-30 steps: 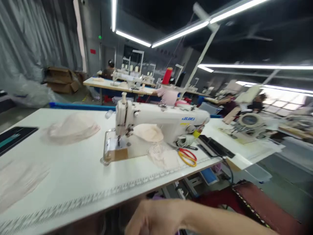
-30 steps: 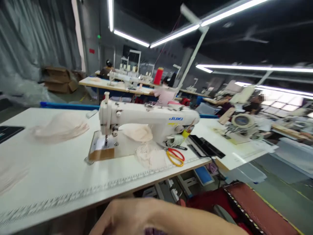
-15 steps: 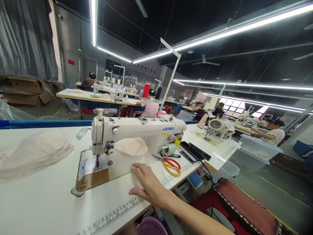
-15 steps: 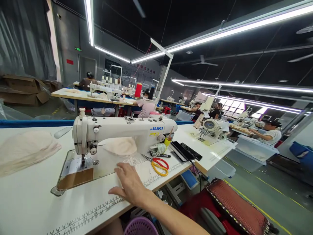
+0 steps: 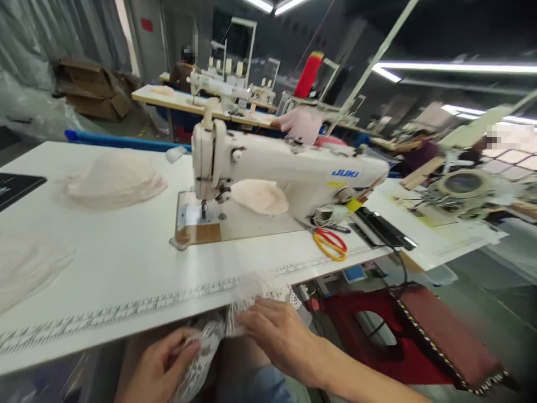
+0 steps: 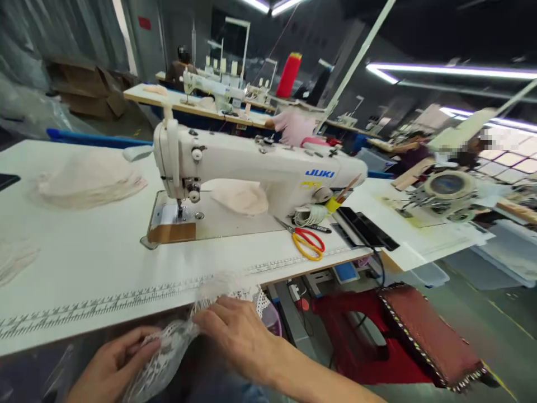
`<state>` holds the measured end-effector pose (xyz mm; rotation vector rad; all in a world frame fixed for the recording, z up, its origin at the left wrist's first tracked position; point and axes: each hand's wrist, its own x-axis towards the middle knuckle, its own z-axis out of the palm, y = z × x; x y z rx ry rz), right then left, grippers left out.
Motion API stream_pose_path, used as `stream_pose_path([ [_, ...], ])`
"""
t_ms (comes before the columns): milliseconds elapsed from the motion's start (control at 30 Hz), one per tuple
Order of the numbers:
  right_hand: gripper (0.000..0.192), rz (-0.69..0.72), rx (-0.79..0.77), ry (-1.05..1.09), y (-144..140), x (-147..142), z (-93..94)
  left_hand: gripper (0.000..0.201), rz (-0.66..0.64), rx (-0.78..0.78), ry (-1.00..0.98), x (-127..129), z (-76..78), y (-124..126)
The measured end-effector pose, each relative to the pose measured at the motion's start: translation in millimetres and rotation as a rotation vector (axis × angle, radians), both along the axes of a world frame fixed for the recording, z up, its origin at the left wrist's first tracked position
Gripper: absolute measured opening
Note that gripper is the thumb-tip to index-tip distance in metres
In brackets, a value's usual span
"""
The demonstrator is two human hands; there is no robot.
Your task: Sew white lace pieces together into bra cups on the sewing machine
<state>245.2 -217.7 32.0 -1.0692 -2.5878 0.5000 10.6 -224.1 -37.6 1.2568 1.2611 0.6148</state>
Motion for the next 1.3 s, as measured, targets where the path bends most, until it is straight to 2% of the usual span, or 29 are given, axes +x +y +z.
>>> stream_pose_path([
  [100, 0.016, 0.135, -0.477, 0.189, -6, -11, 14.7, 0.037, -0.035, -0.058, -0.046, 1, 4.1, 0],
  [167, 0.017, 0.192, -0.63, 0.28, -5, -20, 13.5, 0.035, -0.071, -0.075, -0.099, 2, 10.6, -2],
  [267, 0.017, 0.079, -0.628, 0.297, 1, -37, -2.7, 0.033, -0.102, -0.088, -0.164, 3, 20.9, -10],
  [333, 0.016, -0.027, -0.599, 0.27, 4, -46, -15.5, 0.034, -0.101, -0.132, -0.207, 2, 26.0, -15],
  [400, 0.015, -0.071, -0.575, 0.244, 5, -51, -24.6, 0.037, -0.092, -0.2, -0.252, -1, 29.6, -18],
  [567, 0.013, -0.031, -0.488, 0.119, 2, -54, -29.0, 0.042, -0.094, -0.333, -0.227, -11, 31.4, -23],
  [700, 0.012, -0.007, -0.463, 0.055, 2, -57, -26.2, 0.04, 0.026, -0.37, -0.077, -22, 25.8, -32],
  [800, 0.012, 0.003, -0.443, 0.047, 2, -60, -26.6, 0.04, 0.123, -0.364, -0.041, -25, 23.7, -40],
  [867, 0.012, 0.021, -0.432, 0.042, 1, -61, -27.6, 0.04, 0.085, -0.331, -0.056, -21, 24.1, -41],
  [1000, 0.011, 0.002, -0.421, -0.014, 0, -63, -30.0, 0.034, -0.119, -0.219, -0.131, -9, 23.4, -38],
  [1133, 0.015, -0.046, -0.535, 0.064, 3, -54, -34.8, 0.033, -0.136, -0.282, -0.178, -7, 21.6, -36],
  [1300, 0.021, 0.093, -0.799, 0.306, 2, -34, -39.5, 0.039, -0.152, -0.426, -0.243, -16, 21.7, -36],
])
